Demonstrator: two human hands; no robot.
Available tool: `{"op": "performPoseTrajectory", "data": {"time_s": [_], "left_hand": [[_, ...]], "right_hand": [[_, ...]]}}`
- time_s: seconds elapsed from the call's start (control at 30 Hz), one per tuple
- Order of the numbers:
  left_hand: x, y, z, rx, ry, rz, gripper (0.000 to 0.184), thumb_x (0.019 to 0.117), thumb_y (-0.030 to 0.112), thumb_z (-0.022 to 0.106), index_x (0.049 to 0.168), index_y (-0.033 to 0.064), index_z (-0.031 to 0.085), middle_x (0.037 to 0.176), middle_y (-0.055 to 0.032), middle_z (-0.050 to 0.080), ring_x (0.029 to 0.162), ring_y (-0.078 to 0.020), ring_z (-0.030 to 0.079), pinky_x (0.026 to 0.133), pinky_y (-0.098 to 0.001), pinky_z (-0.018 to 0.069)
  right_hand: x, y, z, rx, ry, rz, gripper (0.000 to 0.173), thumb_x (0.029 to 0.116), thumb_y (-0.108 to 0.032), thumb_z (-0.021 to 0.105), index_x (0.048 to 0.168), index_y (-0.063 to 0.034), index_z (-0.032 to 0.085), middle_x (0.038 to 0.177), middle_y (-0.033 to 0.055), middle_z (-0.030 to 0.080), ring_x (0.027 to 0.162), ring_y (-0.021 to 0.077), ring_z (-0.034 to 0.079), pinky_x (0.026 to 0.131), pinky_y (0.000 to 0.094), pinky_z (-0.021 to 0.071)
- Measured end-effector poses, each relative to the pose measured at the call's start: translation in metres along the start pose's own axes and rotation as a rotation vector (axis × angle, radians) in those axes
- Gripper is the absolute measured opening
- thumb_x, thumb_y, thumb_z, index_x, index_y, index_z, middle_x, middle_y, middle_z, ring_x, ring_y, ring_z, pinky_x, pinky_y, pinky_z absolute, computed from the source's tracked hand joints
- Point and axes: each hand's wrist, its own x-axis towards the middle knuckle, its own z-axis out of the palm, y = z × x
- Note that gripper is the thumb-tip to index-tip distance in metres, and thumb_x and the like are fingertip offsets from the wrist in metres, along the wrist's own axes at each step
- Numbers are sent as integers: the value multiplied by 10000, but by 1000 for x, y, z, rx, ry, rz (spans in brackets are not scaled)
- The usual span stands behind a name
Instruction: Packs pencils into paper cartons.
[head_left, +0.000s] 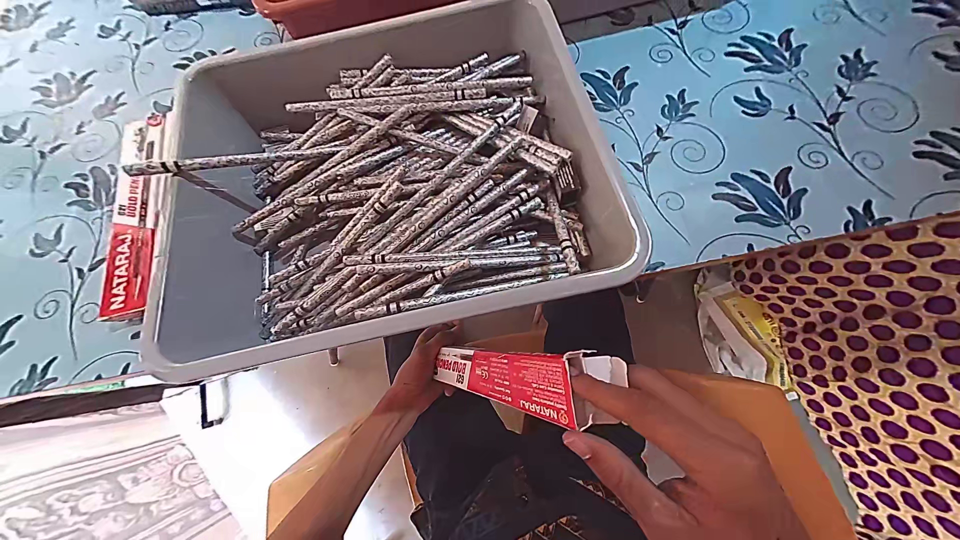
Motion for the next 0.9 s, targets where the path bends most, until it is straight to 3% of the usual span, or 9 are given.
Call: {"op": "performPoseTrajectory", "data": {"time_s": [0.1, 0.17, 0.33, 0.6, 0.7, 0.77, 0.83, 0.9], "left_hand": [[2, -2, -2, -49, -66, 31, 321, 1059, 103, 344, 881, 141, 608, 630, 13, 658, 467, -48, 615, 405, -183, 498], [2, -2, -1, -65, -109, 35, 316, 1050, 105, 351, 884, 145, 616, 638, 6, 666, 474, -56, 624, 406, -188, 501], [-5, 0, 6, -133, -133, -4, 274, 1057, 115, 360, 932, 147, 602, 625, -1, 639, 456, -61, 607, 389, -187, 487], [-14, 11, 14, -200, -91, -3, 341, 1073, 116, 346, 878, 143, 624, 677, -14, 684, 508, -66, 644, 420, -195, 514], [-17, 15, 16, -201, -105, -5, 336, 1067, 119, 359, 871, 158, 630, 681, -1, 685, 519, -59, 648, 428, -193, 517], [-18, 17, 14, -201, -127, -7, 334, 1060, 112, 365, 863, 155, 631, 690, -8, 692, 528, -66, 656, 436, -198, 525], [-17, 18, 11, -187, -134, -2, 328, 1058, 108, 372, 864, 151, 634, 687, -18, 699, 517, -71, 656, 423, -197, 516], [-19, 21, 11, -166, -134, -2, 333, 1057, 107, 366, 849, 150, 623, 656, -14, 685, 481, -67, 635, 397, -191, 498]], "right_hand": [[5, 7, -13, 154, -95, -23, 332, 1028, -329, 619, 1235, -92, 723, 1076, 87, 687, 1025, -3, 623, 866, 93, 504], [9, 8, -18, 177, -88, -51, 277, 1028, -319, 623, 1172, -108, 732, 1151, 72, 690, 1095, -14, 621, 908, 97, 508], [12, 0, -15, 158, 28, -92, 196, 1015, -314, 653, 1055, -134, 719, 1170, 13, 677, 1124, -19, 618, 927, 104, 518], [19, -7, 4, 56, 267, -155, 177, 1014, -302, 657, 1159, -209, 697, 1275, -87, 616, 1185, -12, 602, 992, 145, 521], [28, -7, -5, 62, 147, -139, 387, 1020, -427, 615, 1356, -236, 615, 1419, -68, 557, 1244, 24, 582, 1017, 200, 526], [33, -5, -16, 55, 4, -156, 520, 1034, -491, 555, 1465, -201, 525, 1475, 12, 525, 1259, 74, 581, 1016, 245, 533], [37, -4, -23, 72, -85, -195, 515, 1045, -470, 547, 1420, -118, 556, 1410, 61, 599, 1263, 93, 594, 1040, 259, 523], [38, -4, -24, 106, -89, -219, 476, 1028, -450, 591, 1344, -94, 603, 1318, 36, 665, 1240, 77, 614, 1037, 242, 532]]}}
